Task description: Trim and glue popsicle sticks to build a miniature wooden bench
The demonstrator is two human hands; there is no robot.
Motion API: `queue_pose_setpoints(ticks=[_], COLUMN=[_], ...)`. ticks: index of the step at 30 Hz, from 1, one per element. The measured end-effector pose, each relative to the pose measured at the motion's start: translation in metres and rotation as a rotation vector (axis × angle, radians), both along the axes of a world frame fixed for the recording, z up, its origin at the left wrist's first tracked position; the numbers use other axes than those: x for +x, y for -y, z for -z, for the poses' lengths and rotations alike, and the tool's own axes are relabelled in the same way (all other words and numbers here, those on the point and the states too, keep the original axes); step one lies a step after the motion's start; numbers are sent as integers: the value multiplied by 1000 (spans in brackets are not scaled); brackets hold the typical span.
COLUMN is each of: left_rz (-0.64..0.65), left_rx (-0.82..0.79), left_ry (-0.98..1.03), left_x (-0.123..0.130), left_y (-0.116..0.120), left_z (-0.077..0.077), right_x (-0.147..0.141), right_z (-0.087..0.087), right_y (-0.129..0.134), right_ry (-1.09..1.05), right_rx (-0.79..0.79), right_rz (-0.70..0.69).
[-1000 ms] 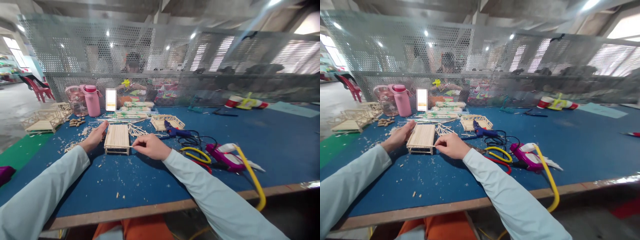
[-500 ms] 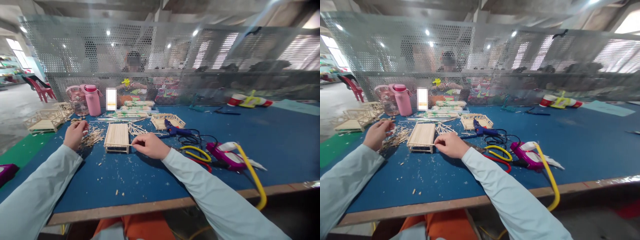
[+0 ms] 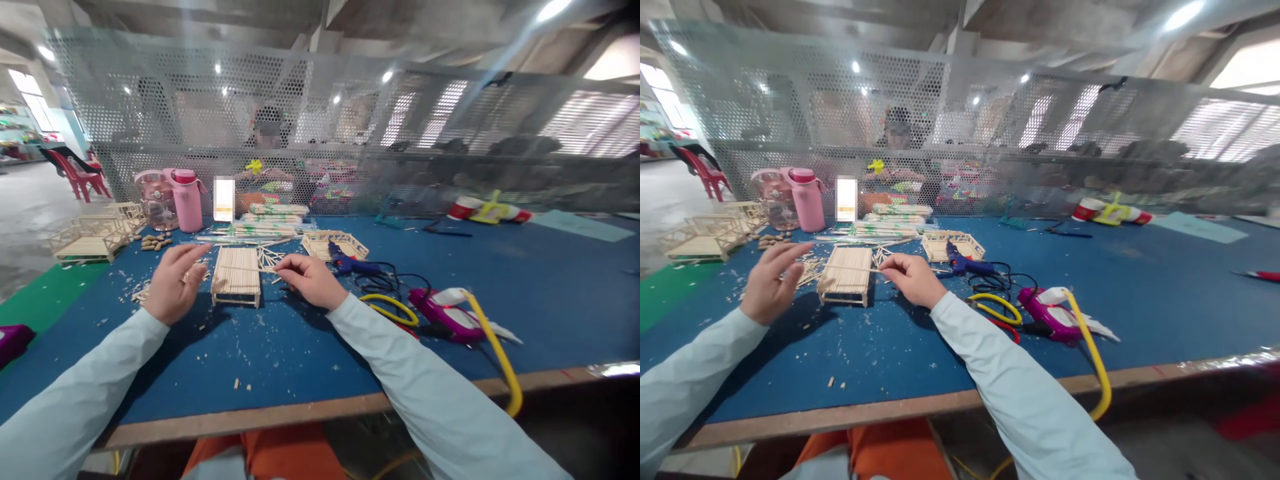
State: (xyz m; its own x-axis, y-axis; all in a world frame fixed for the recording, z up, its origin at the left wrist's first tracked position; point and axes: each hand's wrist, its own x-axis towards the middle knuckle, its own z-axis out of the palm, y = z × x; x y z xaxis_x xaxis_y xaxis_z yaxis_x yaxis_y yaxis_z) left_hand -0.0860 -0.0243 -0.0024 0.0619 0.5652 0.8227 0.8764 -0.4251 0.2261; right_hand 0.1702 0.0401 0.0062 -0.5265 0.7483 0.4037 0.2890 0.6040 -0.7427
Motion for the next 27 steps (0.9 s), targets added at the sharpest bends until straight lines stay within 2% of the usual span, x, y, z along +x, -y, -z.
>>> queue_pose_setpoints(ticks=[3, 7, 10, 12, 14, 15, 17, 19, 21, 24, 27], left_rz=[111, 85, 24, 3, 6, 14, 42, 78, 106, 92, 24], left_rx=[-37, -26, 13, 32, 43, 43, 47, 67, 94, 122, 150], left_ry=[-204, -280, -298, -313, -342, -359, -393, -419, -439, -442, -385], left_x=[18, 24, 19, 18, 21, 23, 30, 37, 40, 35, 21], left_y=[7, 10, 9, 9, 10, 11, 13, 16, 18, 17, 13], left_z=[1, 2, 2, 1, 1, 0, -1, -2, -3, -6, -8], right_x=[-7, -6, 4, 10, 10, 7, -3, -15, -24, -25, -12], right_z=[0, -2, -4, -6, -8, -8, -7, -5, -1, 2, 0], right_y=[9, 8, -4, -9, -7, -3, 11, 26, 35, 34, 19], right_ry=[-17, -9, 9, 35, 69, 88, 142, 236, 338, 455, 456], right_rx=[-21, -3, 143, 340, 545, 626, 720, 724, 657, 598, 588], right_rz=[-50, -36, 187, 405, 530, 523, 363, 94, -46, -27, 38])
